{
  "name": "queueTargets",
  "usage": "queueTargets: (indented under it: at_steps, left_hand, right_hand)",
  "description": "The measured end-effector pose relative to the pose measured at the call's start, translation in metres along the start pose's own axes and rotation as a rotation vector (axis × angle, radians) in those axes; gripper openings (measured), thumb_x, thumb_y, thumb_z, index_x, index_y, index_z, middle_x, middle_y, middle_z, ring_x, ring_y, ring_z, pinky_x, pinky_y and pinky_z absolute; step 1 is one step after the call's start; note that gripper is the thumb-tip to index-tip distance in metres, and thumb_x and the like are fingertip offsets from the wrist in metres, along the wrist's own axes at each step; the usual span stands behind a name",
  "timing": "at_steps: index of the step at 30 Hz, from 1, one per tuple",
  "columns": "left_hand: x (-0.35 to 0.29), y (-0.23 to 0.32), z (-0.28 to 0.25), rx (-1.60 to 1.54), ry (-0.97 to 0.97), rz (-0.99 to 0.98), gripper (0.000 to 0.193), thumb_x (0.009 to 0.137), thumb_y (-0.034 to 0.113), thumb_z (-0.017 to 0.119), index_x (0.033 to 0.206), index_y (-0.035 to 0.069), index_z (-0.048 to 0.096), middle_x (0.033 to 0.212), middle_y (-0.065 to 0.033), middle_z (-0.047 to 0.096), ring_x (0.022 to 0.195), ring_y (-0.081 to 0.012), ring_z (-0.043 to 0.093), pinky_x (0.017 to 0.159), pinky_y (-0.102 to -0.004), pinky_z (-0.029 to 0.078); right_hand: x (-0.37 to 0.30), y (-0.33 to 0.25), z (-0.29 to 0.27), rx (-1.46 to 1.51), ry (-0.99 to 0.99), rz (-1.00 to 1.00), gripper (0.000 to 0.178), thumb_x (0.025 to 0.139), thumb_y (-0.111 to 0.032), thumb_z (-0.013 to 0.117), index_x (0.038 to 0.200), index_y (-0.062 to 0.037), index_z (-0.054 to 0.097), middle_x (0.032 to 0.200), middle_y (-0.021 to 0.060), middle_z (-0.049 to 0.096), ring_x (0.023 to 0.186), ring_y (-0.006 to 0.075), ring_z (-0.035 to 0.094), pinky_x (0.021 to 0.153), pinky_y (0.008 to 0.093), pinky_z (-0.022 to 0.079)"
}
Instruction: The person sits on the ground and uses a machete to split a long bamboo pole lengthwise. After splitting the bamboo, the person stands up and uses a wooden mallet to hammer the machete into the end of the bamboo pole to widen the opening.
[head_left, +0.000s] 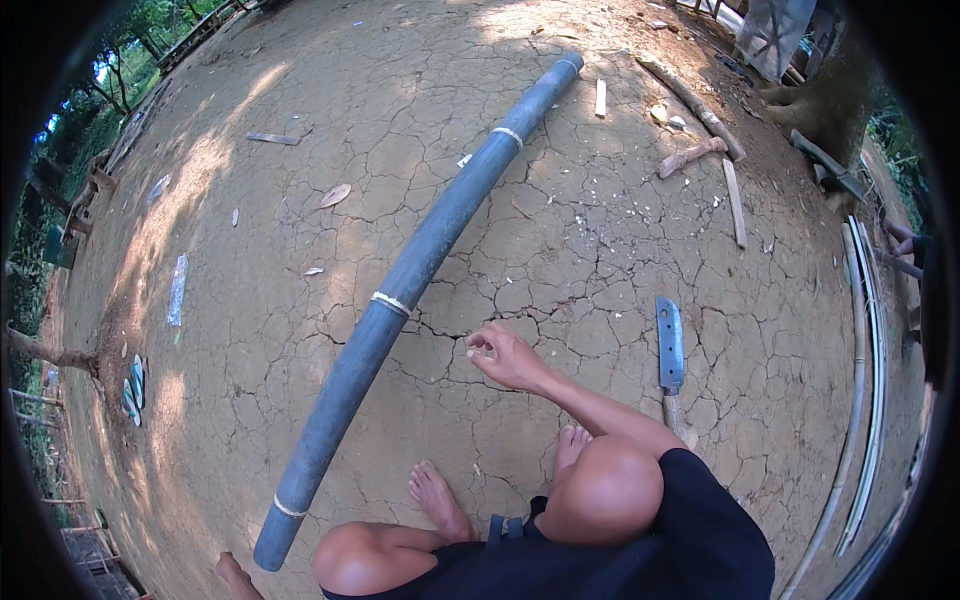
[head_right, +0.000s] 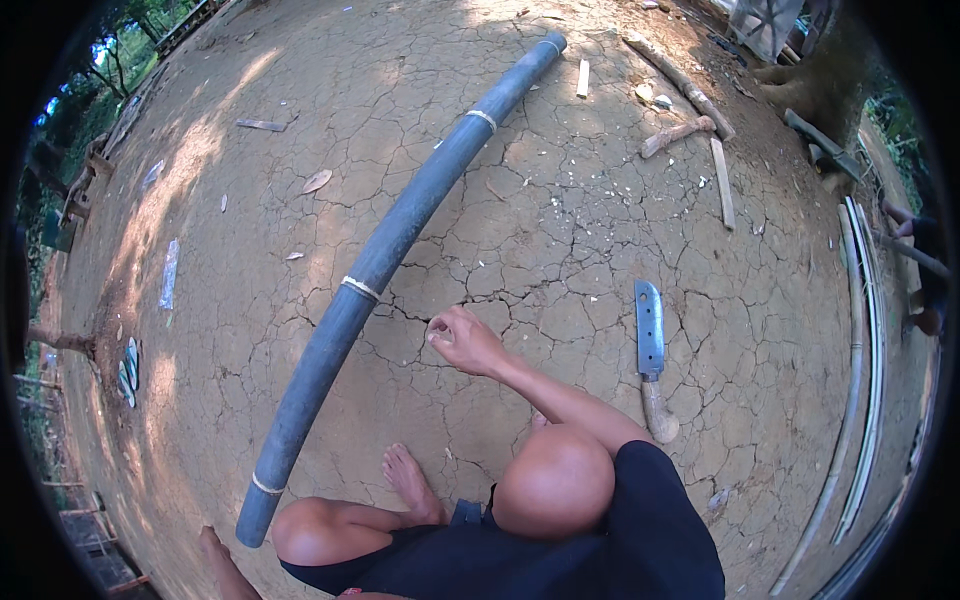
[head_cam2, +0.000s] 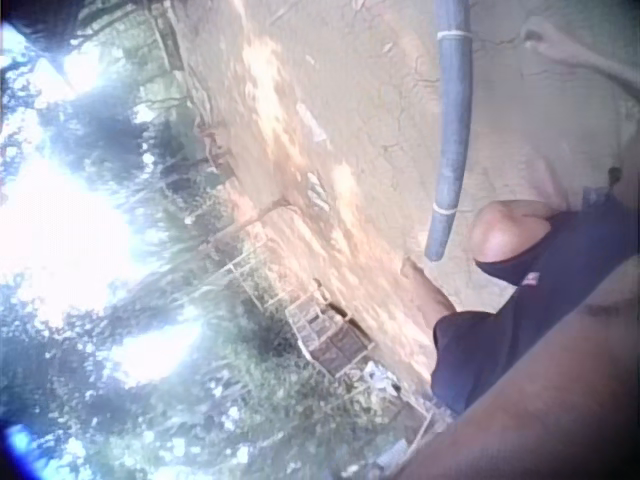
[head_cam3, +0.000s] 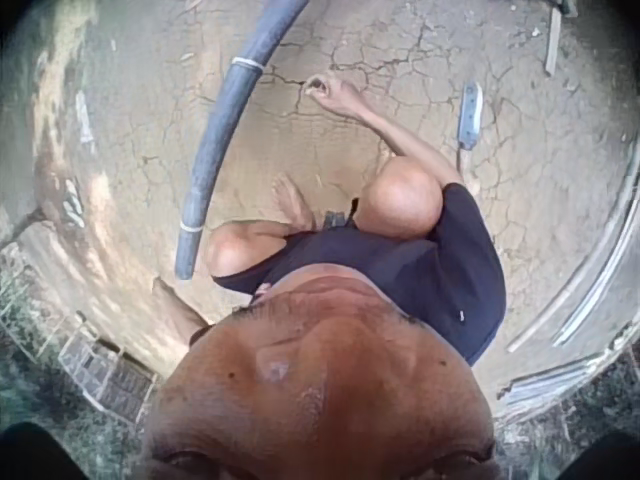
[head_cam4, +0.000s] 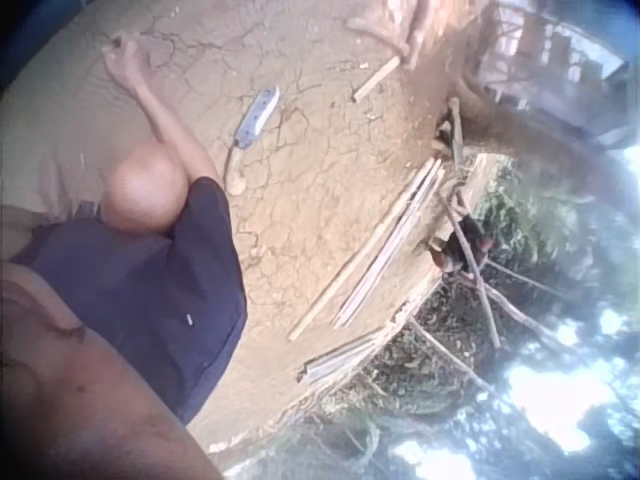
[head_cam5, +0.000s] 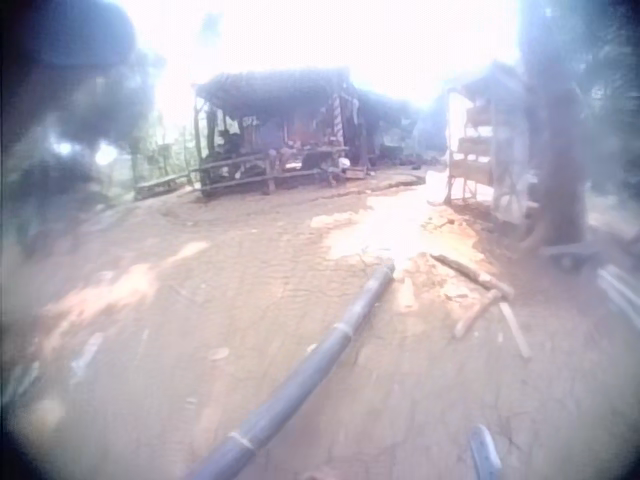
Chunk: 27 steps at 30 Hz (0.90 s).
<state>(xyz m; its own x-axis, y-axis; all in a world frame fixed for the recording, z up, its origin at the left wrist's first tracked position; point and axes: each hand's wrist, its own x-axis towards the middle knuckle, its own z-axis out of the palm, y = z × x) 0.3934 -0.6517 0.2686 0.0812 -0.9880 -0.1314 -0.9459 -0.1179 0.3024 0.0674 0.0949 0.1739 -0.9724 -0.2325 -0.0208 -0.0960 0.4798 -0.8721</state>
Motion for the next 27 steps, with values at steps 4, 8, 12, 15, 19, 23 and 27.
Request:
queueTargets:
  at_steps: [4, 8, 12, 15, 19, 23, 27]
  left_hand:
    - [0.015, 0.082, 0.055, -0.066, -0.194, 0.634, 0.059, 0.095, 0.036, 0.067, 0.138, -0.001, 0.053, 0.139, -0.0222, 0.056, 0.128, -0.0322, 0.055, 0.105, -0.0445, 0.042]
    - [-0.211, 0.22, 0.171, 0.047, -0.705, 1.103, 0.069, 0.089, 0.042, 0.073, 0.141, 0.001, 0.054, 0.142, -0.0235, 0.055, 0.134, -0.0331, 0.05, 0.113, -0.0429, 0.038]
    - [-0.352, 0.257, 0.259, 0.233, -0.884, 1.488, 0.094, 0.071, 0.042, 0.086, 0.144, 0.001, 0.044, 0.135, -0.0269, 0.057, 0.13, -0.0396, 0.052, 0.109, -0.045, 0.042]
    - [-0.375, 0.267, 0.278, 0.34, -0.789, 1.419, 0.095, 0.063, 0.036, 0.091, 0.138, 0.0, 0.045, 0.129, -0.0284, 0.058, 0.123, -0.0434, 0.055, 0.103, -0.0483, 0.045]
    - [-0.367, 0.236, 0.269, 0.322, -0.793, 1.455, 0.089, 0.061, 0.028, 0.091, 0.133, 0.001, 0.045, 0.122, -0.027, 0.058, 0.115, -0.0443, 0.057, 0.097, -0.0495, 0.047]
    - [-0.32, 0.146, 0.209, 0.223, -0.774, 1.432, 0.086, 0.059, 0.022, 0.089, 0.13, 0.002, 0.045, 0.118, -0.0255, 0.057, 0.112, -0.0446, 0.056, 0.095, -0.0499, 0.046]
    - [-0.222, 0.029, 0.161, 0.401, -0.588, 1.255, 0.085, 0.057, 0.019, 0.089, 0.129, 0.002, 0.046, 0.114, -0.0236, 0.057, 0.111, -0.0433, 0.056, 0.094, -0.0496, 0.047]
  right_hand:
    - [-0.033, 0.027, 0.005, 0.051, -0.157, 0.18, 0.03, 0.09, -0.027, 0.064, 0.103, -0.0005, 0.07, 0.098, 0.0164, 0.07, 0.093, 0.0284, 0.068, 0.085, 0.0394, 0.053]
    - [-0.045, 0.031, -0.02, -0.005, -0.092, 0.292, 0.032, 0.091, -0.028, 0.063, 0.105, 0.0005, 0.07, 0.095, 0.017, 0.072, 0.089, 0.0281, 0.069, 0.081, 0.0385, 0.054]
    - [-0.052, 0.026, -0.026, 0.019, -0.056, 0.314, 0.035, 0.092, -0.03, 0.062, 0.106, 0.0012, 0.07, 0.097, 0.0173, 0.072, 0.09, 0.0269, 0.069, 0.082, 0.0384, 0.053]
    - [-0.06, 0.031, -0.036, 0.005, -0.026, 0.319, 0.036, 0.092, -0.031, 0.062, 0.106, 0.0012, 0.07, 0.098, 0.0175, 0.072, 0.093, 0.0263, 0.07, 0.083, 0.0383, 0.053]
    - [-0.068, 0.046, -0.041, 0.002, 0.009, 0.321, 0.036, 0.092, -0.031, 0.062, 0.107, 0.001, 0.07, 0.098, 0.0169, 0.073, 0.094, 0.0258, 0.07, 0.084, 0.0377, 0.053]
    - [-0.06, 0.041, -0.04, 0.099, 0.14, 0.386, 0.033, 0.093, -0.028, 0.062, 0.107, 0.0007, 0.07, 0.095, 0.0155, 0.073, 0.093, 0.0246, 0.07, 0.083, 0.0362, 0.053]
    - [-0.051, 0.033, -0.045, 0.153, 0.17, 0.4, 0.033, 0.094, -0.027, 0.062, 0.109, 0.0015, 0.069, 0.09, 0.0139, 0.072, 0.085, 0.0216, 0.069, 0.079, 0.0348, 0.053]
